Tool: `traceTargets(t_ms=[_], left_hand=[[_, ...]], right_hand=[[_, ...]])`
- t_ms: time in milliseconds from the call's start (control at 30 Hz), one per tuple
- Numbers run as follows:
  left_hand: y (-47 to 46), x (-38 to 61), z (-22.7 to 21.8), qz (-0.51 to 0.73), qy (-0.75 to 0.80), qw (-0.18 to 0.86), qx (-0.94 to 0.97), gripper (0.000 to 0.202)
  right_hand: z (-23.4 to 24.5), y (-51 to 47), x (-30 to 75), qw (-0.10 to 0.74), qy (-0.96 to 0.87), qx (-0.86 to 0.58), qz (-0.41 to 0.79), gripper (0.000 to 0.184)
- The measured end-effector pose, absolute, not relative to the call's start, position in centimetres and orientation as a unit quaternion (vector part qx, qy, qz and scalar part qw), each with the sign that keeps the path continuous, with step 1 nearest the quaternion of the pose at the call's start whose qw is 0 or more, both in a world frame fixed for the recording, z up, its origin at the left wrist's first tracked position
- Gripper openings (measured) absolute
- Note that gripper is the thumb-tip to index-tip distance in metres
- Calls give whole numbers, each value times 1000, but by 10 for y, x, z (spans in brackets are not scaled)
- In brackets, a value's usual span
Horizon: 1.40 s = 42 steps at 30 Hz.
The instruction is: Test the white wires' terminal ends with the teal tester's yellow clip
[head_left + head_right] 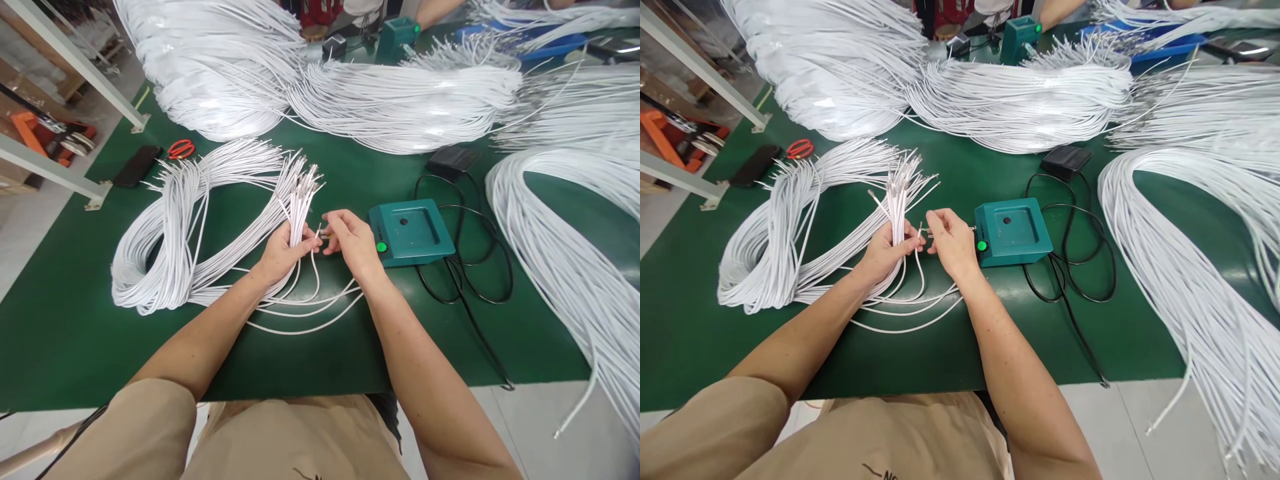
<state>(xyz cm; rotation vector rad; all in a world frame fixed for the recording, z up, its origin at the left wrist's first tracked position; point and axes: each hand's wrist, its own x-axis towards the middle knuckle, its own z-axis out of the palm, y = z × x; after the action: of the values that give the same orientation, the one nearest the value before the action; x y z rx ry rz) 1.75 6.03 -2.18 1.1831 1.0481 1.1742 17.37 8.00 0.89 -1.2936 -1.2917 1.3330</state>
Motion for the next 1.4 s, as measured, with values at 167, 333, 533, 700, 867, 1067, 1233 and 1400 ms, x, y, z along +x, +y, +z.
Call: traceTargets(t_ms=[167,333,533,700,867,1067,1233,1400], left_hand=[[60,18,-20,509,438,552,495,33],[59,19,-16,520,447,559,466,36],[60,17,-12,502,421,622,428,49],[63,10,-12,449,390,692,410,46],[66,10,-16,435,416,680,419,51],[66,13,-21,432,472,625,446,50],[66,16,-22,430,493,594,469,51],[69,18,-25,410,527,552,499,50]], right_hand=[[6,80,173,392,-604,-470,510,22],[2,82,176,381,-636,-476,473,17],[4,78,175,403,-729,-466,297,19],[4,76,178,333,-833,-431,104,27],[13,76,189,223,-860,-458,-25,23],[21,78,204,128,-861,-491,-26,19],[20,83,206,108,-869,-482,-23,20],[17,88,207,117,-867,-482,-49,23]])
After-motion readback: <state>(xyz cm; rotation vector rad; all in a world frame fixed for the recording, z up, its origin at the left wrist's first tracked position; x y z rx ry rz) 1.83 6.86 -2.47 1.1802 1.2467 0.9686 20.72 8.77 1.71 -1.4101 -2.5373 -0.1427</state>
